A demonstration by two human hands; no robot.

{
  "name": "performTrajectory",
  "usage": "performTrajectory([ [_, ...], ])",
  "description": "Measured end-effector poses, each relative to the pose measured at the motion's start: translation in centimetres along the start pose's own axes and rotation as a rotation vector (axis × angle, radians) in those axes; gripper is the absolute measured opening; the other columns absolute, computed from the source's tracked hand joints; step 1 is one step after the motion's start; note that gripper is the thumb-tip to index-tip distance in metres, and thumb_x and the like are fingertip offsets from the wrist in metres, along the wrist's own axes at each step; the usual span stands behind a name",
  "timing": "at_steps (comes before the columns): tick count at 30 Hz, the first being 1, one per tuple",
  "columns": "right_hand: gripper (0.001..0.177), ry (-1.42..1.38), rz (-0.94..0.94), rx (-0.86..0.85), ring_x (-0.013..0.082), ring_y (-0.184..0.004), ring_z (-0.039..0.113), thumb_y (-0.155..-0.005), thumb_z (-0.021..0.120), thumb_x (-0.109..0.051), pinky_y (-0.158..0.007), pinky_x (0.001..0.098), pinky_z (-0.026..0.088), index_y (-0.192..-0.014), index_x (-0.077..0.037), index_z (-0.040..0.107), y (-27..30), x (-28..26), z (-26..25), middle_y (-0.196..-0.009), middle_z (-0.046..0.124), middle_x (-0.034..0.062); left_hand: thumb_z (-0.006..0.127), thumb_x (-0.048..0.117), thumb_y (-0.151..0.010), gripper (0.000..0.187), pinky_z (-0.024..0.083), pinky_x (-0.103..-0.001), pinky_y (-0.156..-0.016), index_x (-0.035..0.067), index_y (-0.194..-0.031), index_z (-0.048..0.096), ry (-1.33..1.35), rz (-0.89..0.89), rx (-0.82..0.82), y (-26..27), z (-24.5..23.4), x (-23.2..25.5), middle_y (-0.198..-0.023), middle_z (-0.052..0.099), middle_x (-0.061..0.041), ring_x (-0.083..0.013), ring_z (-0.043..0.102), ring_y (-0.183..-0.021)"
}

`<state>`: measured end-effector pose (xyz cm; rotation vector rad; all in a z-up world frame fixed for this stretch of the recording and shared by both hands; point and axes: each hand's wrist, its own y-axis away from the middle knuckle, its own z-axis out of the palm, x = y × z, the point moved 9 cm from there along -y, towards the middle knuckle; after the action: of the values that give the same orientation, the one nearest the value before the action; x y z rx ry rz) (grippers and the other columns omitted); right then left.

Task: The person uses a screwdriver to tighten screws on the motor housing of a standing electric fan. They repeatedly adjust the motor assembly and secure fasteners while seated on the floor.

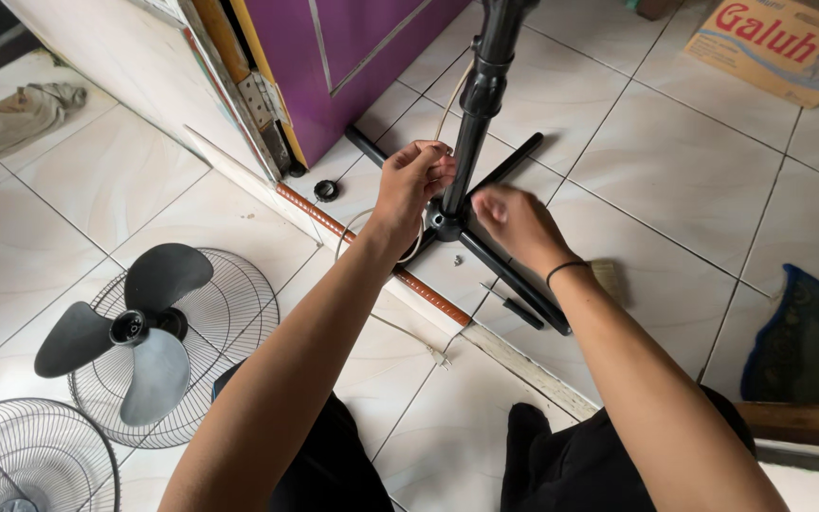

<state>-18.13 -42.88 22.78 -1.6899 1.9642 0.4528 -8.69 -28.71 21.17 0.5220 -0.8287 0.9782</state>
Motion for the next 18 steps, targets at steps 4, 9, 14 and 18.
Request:
performTrajectory([
  [4, 0.018, 0.276, 0.088, -0.297, 0.0289, -0.09, 0.071, -0.086, 0.071, -0.027, -0.079, 0.0414, 0.056, -0.098, -0.014, 0.066, 2.1, 8.3, 6.1, -0.096, 0.075, 0.0072, 0.066, 0.018, -0.098, 0.013, 0.057, -0.027, -0.08, 0.005, -0.1, 0.067, 0.025, -0.027, 0.025, -0.6, -0.7, -0.7, -0.086, 0.071, -0.005, -0.0123, 0.068, -0.08],
  [9, 0.021, 0.719, 0.094, -0.566, 0.0308, -0.1, 0.072, -0.087, 0.068, -0.014, -0.085, 0.0448, 0.058, -0.108, -0.013, 0.063, 5.1, 15.5, 14.3, -0.103, 0.074, 0.011, 0.064, 0.017, -0.099, 0.011, 0.059, -0.029, -0.087, 0.006, -0.101, 0.066, 0.083, -0.072, -0.004, -0.7, 0.4, -1.3, -0.092, 0.074, -0.008, -0.0135, 0.071, -0.087],
  [14, 0.025, 0.74, 0.044, -0.51, 0.0322, -0.098, 0.073, -0.094, 0.055, -0.005, -0.081, 0.0448, 0.059, -0.119, -0.011, 0.057, 6.3, 17.3, 17.4, -0.101, 0.074, 0.0144, 0.058, 0.013, -0.103, 0.009, 0.059, -0.029, -0.092, 0.007, -0.106, 0.064, 0.18, -0.07, -0.07, -0.9, 1.4, -1.2, -0.101, 0.074, -0.008, -0.0131, 0.072, -0.095],
  [18, 0.02, 0.753, 0.012, -0.497, 0.0304, -0.098, 0.074, -0.099, 0.049, -0.008, -0.082, 0.0433, 0.06, -0.115, -0.013, 0.06, 7.0, 17.2, 16.9, -0.102, 0.074, 0.0128, 0.056, 0.01, -0.105, 0.009, 0.059, -0.031, -0.094, 0.006, -0.108, 0.064, 0.238, -0.068, -0.1, -1.1, 1.3, -1.1, -0.102, 0.073, -0.01, -0.0144, 0.071, -0.095],
])
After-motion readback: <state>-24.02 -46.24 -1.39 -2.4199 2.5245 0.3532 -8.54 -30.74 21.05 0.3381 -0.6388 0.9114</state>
